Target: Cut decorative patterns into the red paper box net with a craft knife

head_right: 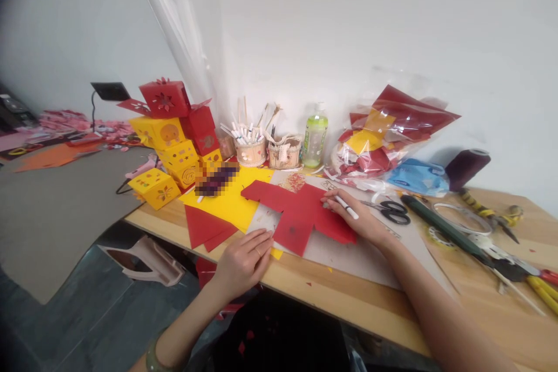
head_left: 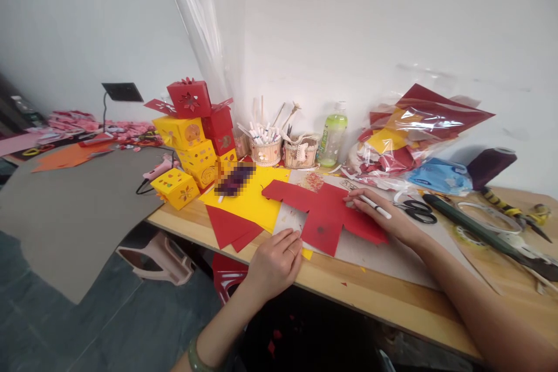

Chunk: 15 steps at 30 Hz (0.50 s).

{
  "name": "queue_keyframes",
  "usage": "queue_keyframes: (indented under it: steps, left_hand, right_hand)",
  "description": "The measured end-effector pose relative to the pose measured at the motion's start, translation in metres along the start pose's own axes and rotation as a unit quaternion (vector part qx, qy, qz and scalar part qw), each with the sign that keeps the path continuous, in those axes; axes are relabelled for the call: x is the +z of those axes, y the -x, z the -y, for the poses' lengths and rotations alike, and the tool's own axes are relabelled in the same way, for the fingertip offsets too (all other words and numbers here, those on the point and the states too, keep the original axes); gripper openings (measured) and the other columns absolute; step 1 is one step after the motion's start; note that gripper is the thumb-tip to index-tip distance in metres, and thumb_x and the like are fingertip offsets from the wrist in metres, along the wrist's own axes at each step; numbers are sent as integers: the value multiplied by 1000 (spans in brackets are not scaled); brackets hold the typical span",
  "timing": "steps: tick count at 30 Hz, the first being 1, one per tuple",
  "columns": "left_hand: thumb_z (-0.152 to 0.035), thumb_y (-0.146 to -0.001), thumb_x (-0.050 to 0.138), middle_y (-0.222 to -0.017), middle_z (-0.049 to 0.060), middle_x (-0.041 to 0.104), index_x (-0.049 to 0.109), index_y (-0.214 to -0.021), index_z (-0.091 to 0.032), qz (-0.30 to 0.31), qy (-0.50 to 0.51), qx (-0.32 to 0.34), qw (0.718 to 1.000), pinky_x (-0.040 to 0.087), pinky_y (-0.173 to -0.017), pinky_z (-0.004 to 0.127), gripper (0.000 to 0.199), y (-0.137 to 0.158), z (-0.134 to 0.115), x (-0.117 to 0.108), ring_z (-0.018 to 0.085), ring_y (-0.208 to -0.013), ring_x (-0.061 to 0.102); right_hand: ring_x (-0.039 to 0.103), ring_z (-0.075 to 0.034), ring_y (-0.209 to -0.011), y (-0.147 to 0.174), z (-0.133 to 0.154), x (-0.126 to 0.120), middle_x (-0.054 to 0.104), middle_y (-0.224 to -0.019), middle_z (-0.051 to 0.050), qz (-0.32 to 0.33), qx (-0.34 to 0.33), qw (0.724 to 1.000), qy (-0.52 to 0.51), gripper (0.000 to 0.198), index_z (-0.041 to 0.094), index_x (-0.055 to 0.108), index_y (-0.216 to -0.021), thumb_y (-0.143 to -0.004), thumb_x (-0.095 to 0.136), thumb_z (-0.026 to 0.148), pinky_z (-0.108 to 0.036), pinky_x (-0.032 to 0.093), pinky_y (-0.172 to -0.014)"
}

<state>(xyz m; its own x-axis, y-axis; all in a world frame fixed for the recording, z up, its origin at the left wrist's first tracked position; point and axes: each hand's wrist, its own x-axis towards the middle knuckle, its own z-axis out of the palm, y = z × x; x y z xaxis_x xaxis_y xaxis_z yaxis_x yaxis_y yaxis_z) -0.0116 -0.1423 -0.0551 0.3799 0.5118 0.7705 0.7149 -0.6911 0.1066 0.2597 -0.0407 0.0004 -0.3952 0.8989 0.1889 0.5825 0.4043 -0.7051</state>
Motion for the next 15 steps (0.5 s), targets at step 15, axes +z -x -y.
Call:
queue_keyframes:
  steps: [15]
  left_hand:
    - [-21,-85,58,-104,8,68,57,-119,-20,94,291,-296,905,55,-82,34,34,-32,19,-2,20,-93,66]
  right_hand:
    - [55,-26,-118,4,11,15,43,-143,-6,-46,-30,992,-116,32,34,35,-113,-88,47,49,-45,44,-98]
